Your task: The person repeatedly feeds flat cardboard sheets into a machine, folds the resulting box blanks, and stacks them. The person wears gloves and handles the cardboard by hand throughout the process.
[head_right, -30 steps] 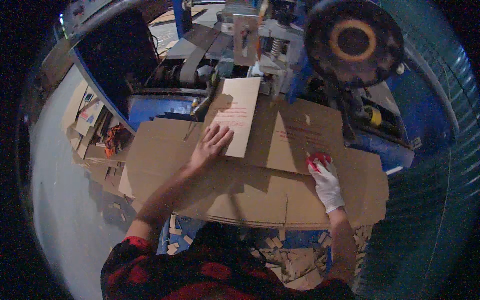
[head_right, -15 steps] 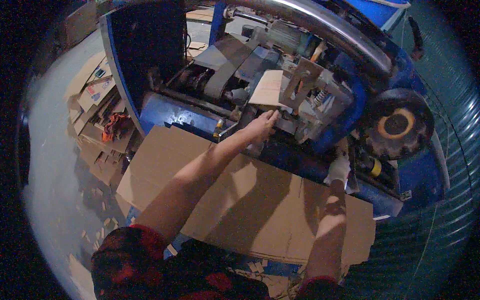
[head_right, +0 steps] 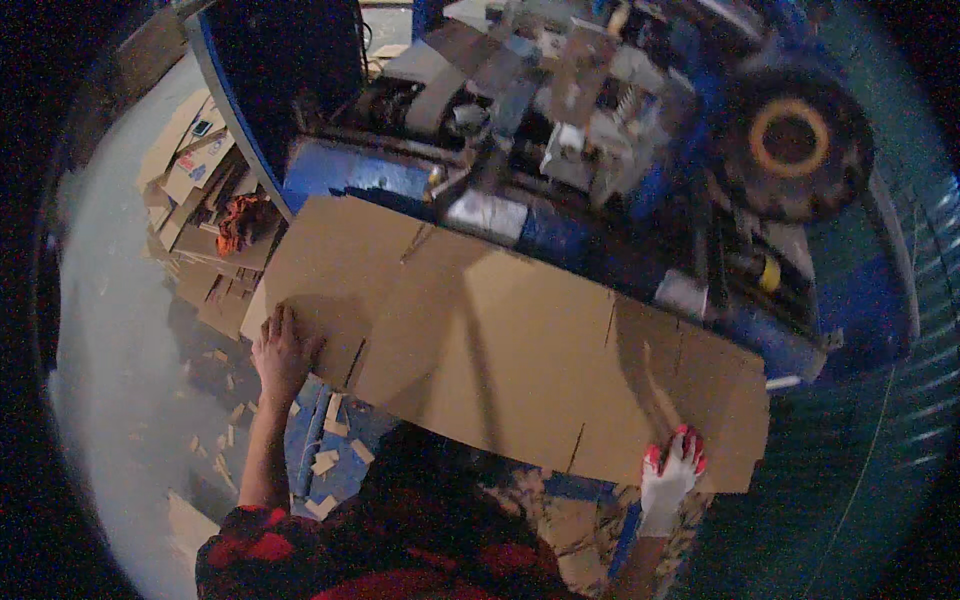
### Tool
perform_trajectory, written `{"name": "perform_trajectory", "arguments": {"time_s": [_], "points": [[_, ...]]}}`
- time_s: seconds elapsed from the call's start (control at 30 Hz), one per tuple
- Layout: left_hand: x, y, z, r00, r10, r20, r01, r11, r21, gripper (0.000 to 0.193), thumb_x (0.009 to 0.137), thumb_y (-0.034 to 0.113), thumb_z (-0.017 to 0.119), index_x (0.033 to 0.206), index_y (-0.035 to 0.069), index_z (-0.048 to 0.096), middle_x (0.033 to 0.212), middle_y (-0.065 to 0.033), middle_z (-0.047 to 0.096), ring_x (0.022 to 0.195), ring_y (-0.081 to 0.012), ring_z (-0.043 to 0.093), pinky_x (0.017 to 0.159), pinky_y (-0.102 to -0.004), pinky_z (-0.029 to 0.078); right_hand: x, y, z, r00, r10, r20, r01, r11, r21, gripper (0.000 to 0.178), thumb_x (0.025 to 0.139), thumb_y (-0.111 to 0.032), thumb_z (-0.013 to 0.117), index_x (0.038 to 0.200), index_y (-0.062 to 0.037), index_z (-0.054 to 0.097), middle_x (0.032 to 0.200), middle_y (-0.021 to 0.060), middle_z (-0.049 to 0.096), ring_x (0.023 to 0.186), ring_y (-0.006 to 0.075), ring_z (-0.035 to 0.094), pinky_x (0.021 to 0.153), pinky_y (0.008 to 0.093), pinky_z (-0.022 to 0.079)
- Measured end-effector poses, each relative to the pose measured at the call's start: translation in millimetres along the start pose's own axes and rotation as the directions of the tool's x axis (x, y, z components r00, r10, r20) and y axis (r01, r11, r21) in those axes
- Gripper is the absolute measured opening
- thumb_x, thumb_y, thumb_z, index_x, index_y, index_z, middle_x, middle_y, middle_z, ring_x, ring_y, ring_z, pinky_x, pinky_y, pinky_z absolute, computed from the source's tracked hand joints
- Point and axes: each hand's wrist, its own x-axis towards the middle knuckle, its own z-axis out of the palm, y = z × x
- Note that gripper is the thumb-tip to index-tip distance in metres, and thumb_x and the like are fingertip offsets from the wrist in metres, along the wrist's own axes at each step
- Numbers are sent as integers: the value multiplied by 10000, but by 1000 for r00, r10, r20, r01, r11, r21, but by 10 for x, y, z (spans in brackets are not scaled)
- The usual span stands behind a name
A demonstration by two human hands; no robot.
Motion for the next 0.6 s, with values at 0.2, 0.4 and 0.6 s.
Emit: {"name": "perform_trajectory", "arguments": {"time_s": [0.2,0.4,0.6], "points": [[-114,-232,-114,999,-4,48,10,992,-127,716,672,496,753,1104,-31,532,1084,-209,538,1003,-401,482,857,-470,416,-658,551,224,678,695,-239,-663,719,209,659,814,-266,675,1386,-89,399,1423,218,359,1267,372,403,1079,479,280],[-67,-107,-336,999,28,47,-33,991,128,727,632,532,768,1050,-20,548,1036,-203,525,983,-400,478,844,-487,421,-662,927,301,741,624,246,-341,35,939,708,843,-202,682,1416,-31,304,1389,153,393,1220,297,450,1004,428,392],[-118,75,-814,988,128,-82,-116,983,142,708,647,424,786,1150,1,523,1156,-189,494,1103,-387,473,876,-492,429,-511,318,-310,628,715,-308,-401,636,659,681,850,-27,634,1429,-29,276,1326,109,457,1155,204,491,894,343,472]]}}
